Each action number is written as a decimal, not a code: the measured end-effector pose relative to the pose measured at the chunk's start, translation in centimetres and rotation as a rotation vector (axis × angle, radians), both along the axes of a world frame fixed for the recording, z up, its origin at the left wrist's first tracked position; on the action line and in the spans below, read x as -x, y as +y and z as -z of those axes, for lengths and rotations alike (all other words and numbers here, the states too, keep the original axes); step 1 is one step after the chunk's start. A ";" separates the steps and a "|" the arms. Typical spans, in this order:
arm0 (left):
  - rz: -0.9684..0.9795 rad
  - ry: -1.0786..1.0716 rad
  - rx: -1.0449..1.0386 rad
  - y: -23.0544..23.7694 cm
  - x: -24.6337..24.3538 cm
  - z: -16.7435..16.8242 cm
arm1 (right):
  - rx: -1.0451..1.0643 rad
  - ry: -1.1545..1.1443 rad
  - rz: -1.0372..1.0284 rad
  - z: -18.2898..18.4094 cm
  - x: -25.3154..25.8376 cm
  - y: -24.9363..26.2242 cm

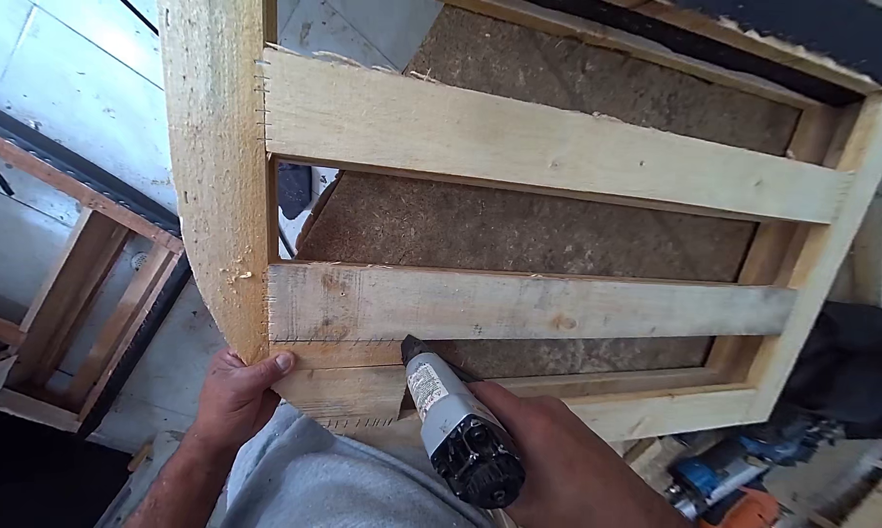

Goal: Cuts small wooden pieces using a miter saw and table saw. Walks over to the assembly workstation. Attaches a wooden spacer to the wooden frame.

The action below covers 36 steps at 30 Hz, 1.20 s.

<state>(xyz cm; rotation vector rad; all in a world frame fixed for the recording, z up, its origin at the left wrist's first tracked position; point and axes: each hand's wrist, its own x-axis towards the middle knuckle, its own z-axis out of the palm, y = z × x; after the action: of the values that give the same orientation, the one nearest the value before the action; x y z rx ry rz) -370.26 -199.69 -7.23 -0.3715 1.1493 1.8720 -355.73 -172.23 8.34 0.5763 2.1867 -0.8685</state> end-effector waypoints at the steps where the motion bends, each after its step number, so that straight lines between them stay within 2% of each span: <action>1: -0.002 0.001 -0.002 0.0 0.0 0.1 | -0.001 -0.005 0.003 0.0 0.1 -0.1; 6: -0.008 -0.017 -0.027 -0.1 0.0 0.2 | 0.020 0.027 0.021 0.0 0.0 -0.2; 10: 0.016 -0.054 -0.073 -0.6 0.1 0.4 | -0.001 -0.033 0.007 -1.0 0.4 -1.1; 15: 0.083 -0.174 -0.173 -1.5 1.3 0.2 | 0.180 -0.169 -0.053 -4.0 3.0 -5.4; 18: 0.173 -0.153 -0.184 -1.7 2.8 0.1 | 0.162 -0.163 -0.119 -2.3 5.4 -8.6; 23: 0.275 -0.111 -0.031 -1.0 4.1 -0.3 | 0.089 -0.128 -0.207 0.2 7.6 -10.6; 32: 0.299 -0.030 -0.120 -1.4 4.1 0.7 | 0.048 -0.229 -0.181 -0.3 8.0 -10.7; 36: 0.321 0.025 -0.060 -1.3 4.3 0.5 | 0.057 -0.223 -0.167 -0.3 7.5 -10.1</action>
<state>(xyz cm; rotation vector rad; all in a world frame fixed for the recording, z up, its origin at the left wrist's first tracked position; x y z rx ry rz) -374.55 -201.01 -7.72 -0.1211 1.0957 1.6279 -363.19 -182.36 8.63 0.4342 1.9702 -0.7382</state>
